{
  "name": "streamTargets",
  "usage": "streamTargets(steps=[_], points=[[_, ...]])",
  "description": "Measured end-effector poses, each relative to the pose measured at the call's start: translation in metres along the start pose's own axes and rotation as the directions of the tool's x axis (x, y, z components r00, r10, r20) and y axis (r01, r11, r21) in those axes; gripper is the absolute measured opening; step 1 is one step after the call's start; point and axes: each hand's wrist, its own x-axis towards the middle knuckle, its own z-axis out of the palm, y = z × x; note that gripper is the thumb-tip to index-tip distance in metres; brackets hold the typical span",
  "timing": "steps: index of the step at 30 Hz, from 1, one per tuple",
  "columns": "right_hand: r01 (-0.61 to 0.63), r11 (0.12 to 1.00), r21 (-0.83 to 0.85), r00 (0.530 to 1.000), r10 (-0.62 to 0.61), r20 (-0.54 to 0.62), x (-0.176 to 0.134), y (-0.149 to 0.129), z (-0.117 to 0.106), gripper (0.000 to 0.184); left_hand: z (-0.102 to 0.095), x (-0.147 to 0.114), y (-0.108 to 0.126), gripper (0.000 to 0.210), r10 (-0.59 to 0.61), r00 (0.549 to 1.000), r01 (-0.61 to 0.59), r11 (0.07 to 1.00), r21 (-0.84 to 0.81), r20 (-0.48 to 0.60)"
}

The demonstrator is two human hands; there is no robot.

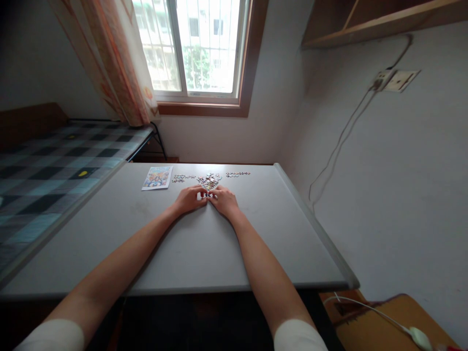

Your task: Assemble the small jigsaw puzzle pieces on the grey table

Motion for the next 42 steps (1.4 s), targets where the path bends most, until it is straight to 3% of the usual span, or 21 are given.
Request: streamTargets(steps=[20, 42], points=[[0.052, 0.993, 0.108, 0.998, -0.047, -0.043, 0.0016, 0.0049, 0.0064, 0.021, 0.0009, 0.001, -0.0019, 0.017, -0.025, 1.0, 0.025, 0.999, -0.032, -0.008], [0.012, 0.985, 0.175, 0.999, -0.006, -0.037, 0.0028, 0.005, 0.0073, 0.017, 0.001, 0.0011, -0.002, 0.018, -0.037, 0.999, 0.037, 0.997, -0.074, -0.008]])
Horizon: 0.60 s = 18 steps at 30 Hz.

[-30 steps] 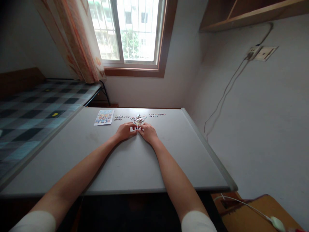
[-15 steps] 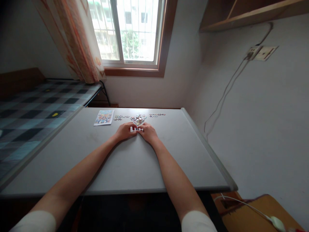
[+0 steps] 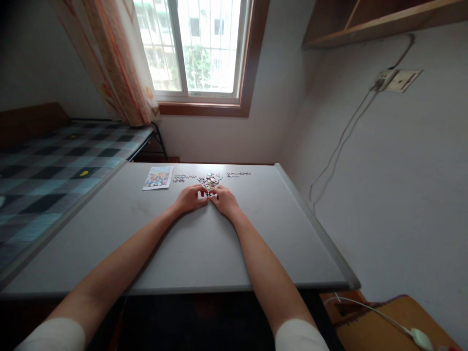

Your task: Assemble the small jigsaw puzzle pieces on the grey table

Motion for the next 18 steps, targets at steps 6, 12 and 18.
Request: streamTargets(steps=[6, 12, 18], points=[[0.005, 0.999, 0.042, 1.0, -0.006, 0.009, 0.0004, 0.0013, -0.0004, 0.016, -0.0004, 0.0, 0.0, 0.019, 0.021, 1.0, -0.021, 1.0, -0.001, 0.006], [0.016, 0.998, 0.061, 1.0, -0.017, 0.023, -0.0005, 0.0007, -0.001, 0.016, -0.0014, -0.001, 0.0013, 0.019, 0.034, 0.999, -0.034, 0.999, 0.003, 0.011], [0.028, 0.996, 0.084, 0.999, -0.031, 0.036, -0.0006, 0.0005, -0.001, 0.015, -0.0008, -0.0012, 0.001, 0.019, 0.042, 0.999, -0.042, 0.999, 0.013, 0.009]])
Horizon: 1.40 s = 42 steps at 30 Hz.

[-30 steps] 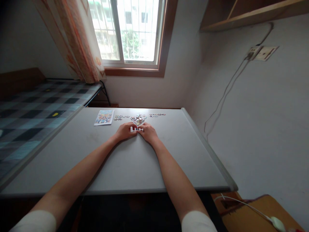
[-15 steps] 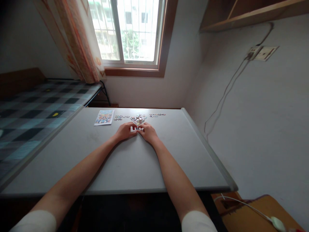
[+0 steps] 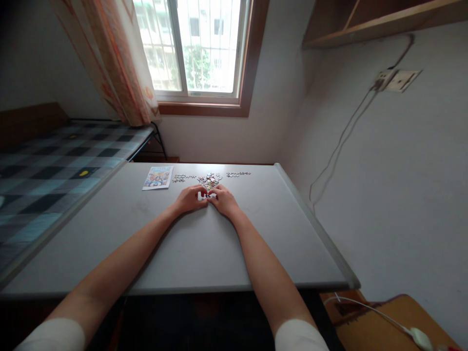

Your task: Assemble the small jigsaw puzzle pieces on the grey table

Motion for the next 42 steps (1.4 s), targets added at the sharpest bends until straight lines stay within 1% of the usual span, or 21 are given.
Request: streamTargets(steps=[7, 19, 29, 31, 34, 36, 42], points=[[0.021, 1.0, 0.019, 1.0, -0.021, -0.008, 0.0, 0.0008, 0.001, 0.015, -0.0007, 0.0001, -0.0001, 0.016, 0.025, 1.0, -0.026, 1.0, -0.004, -0.01], [0.043, 0.999, 0.028, 0.999, -0.043, -0.009, -0.0004, 0.002, 0.0008, 0.014, -0.0022, -0.0003, 0.002, 0.014, 0.031, 0.999, -0.032, 0.999, -0.013, -0.02], [0.046, 0.999, 0.025, 0.999, -0.045, -0.02, 0.0003, 0.0024, 0.0006, 0.013, 0.0013, 0.0009, -0.002, 0.016, 0.039, 0.999, -0.039, 0.999, -0.021, -0.02], [0.043, 0.998, 0.035, 0.999, -0.042, -0.032, 0.0004, 0.0021, 0.0006, 0.016, 0.0014, 0.0015, -0.003, 0.017, 0.029, 0.999, -0.031, 0.999, -0.036, -0.03], [0.041, 0.998, 0.052, 0.998, -0.039, -0.046, 0.0005, 0.002, 0.0005, 0.03, 0.0016, 0.0025, -0.004, 0.019, 0.009, 0.998, -0.013, 0.998, -0.059, -0.059], [0.036, 0.998, 0.051, 0.998, -0.033, -0.06, 0.0007, 0.0023, 0.0003, 0.035, 0.0021, 0.0029, -0.0046, 0.019, 0.0, 0.997, -0.005, 0.998, -0.066, -0.078], [0.01, 1.0, 0.011, 0.994, -0.009, -0.111, 0.0025, 0.0046, 0.0009, 0.019, 0.0042, 0.0031, -0.0069, 0.02, 0.0, 0.995, -0.006, 0.998, -0.066, -0.097]])
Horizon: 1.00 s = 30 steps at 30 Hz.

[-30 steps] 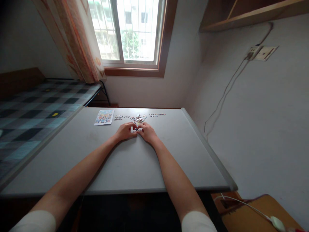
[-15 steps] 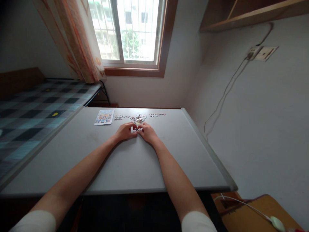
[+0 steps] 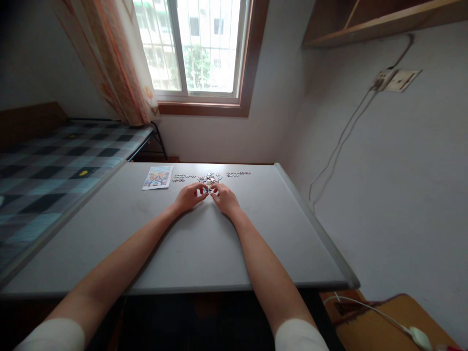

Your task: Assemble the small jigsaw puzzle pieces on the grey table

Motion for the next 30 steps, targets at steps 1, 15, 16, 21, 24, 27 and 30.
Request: streamTargets(steps=[1, 15, 16, 21, 24, 27, 30], points=[[0.001, 1.0, -0.004, 1.0, -0.001, -0.006, 0.0002, 0.0004, 0.0003, 0.017, 0.0001, 0.0, -0.0002, 0.02, 0.002, 1.0, -0.002, 1.0, 0.001, -0.001], [-0.006, 1.0, -0.024, 1.0, 0.005, -0.006, -0.0007, -0.0025, -0.002, 0.016, -0.0024, -0.0003, 0.003, 0.021, -0.002, 1.0, 0.001, 1.0, 0.02, 0.009], [-0.009, 1.0, -0.029, 1.0, 0.009, -0.007, -0.0007, -0.003, -0.0022, 0.016, -0.0024, -0.0003, 0.0031, 0.022, -0.004, 1.0, 0.004, 1.0, 0.021, 0.009], [-0.016, 0.999, -0.047, 1.0, 0.015, -0.014, -0.0004, -0.0026, -0.0022, 0.01, -0.0024, -0.0007, 0.0032, 0.021, 0.006, 1.0, -0.006, 1.0, 0.023, 0.019], [-0.014, 0.998, -0.065, 1.0, 0.012, -0.02, -0.0005, -0.0022, -0.0021, 0.008, -0.0025, -0.0011, 0.0029, 0.02, 0.02, 0.999, -0.021, 0.999, 0.033, 0.028], [-0.016, 0.996, -0.085, 1.0, 0.014, -0.022, -0.0007, -0.0022, -0.002, 0.007, -0.0022, -0.0013, 0.0026, 0.021, 0.023, 0.999, -0.024, 0.999, 0.037, 0.031], [-0.017, 0.995, -0.096, 1.0, 0.014, -0.027, -0.0006, -0.0023, -0.0019, 0.007, -0.0019, -0.0013, 0.0029, 0.021, 0.02, 0.999, -0.021, 0.999, 0.04, 0.029]])
